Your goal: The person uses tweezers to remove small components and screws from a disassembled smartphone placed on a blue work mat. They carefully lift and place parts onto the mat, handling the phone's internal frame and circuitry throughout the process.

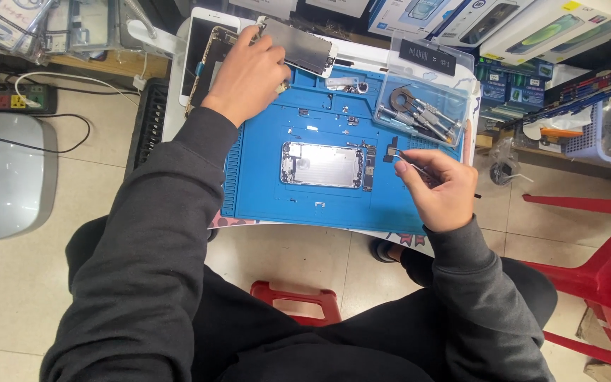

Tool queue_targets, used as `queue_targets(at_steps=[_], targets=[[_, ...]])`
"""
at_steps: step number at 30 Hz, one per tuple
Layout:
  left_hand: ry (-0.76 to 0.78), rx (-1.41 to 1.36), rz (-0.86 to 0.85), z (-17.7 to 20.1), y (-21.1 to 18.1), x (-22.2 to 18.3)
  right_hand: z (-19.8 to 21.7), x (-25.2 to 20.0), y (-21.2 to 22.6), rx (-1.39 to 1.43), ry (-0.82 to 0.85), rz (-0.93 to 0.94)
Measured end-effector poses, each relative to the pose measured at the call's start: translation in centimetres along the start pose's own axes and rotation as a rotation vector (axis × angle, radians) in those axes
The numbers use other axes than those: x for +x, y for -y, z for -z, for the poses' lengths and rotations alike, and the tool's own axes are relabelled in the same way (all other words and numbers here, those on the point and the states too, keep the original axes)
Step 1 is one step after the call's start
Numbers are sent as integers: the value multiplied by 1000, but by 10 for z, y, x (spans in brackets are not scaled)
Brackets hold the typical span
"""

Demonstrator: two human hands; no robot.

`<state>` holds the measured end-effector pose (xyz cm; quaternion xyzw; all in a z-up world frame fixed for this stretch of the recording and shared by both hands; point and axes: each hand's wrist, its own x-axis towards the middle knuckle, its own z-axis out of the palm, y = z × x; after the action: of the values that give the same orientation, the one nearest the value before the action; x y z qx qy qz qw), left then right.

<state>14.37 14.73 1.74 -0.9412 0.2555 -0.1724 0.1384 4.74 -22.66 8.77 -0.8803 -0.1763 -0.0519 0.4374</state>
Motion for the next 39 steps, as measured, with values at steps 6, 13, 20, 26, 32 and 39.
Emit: queue_targets(at_steps=[6,13,20,26,32,39], targets=[[15,28,5,5,-4,2,0,0,-1,-6,19,17],[-64,26,28,7,2,16,-4,-1,-3,-52,23,22],[9,72,-28,1,-1,41,-3,1,0,-58,35,37],[137,85,-29,-6,-1,52,-6,1,-3,-60,28,45],[-8,-163,15,-12,1,48,-2,-1,2,-99,59,33],[-120,-259,120,4,8,21,-5,6,11,-91,89,119]])
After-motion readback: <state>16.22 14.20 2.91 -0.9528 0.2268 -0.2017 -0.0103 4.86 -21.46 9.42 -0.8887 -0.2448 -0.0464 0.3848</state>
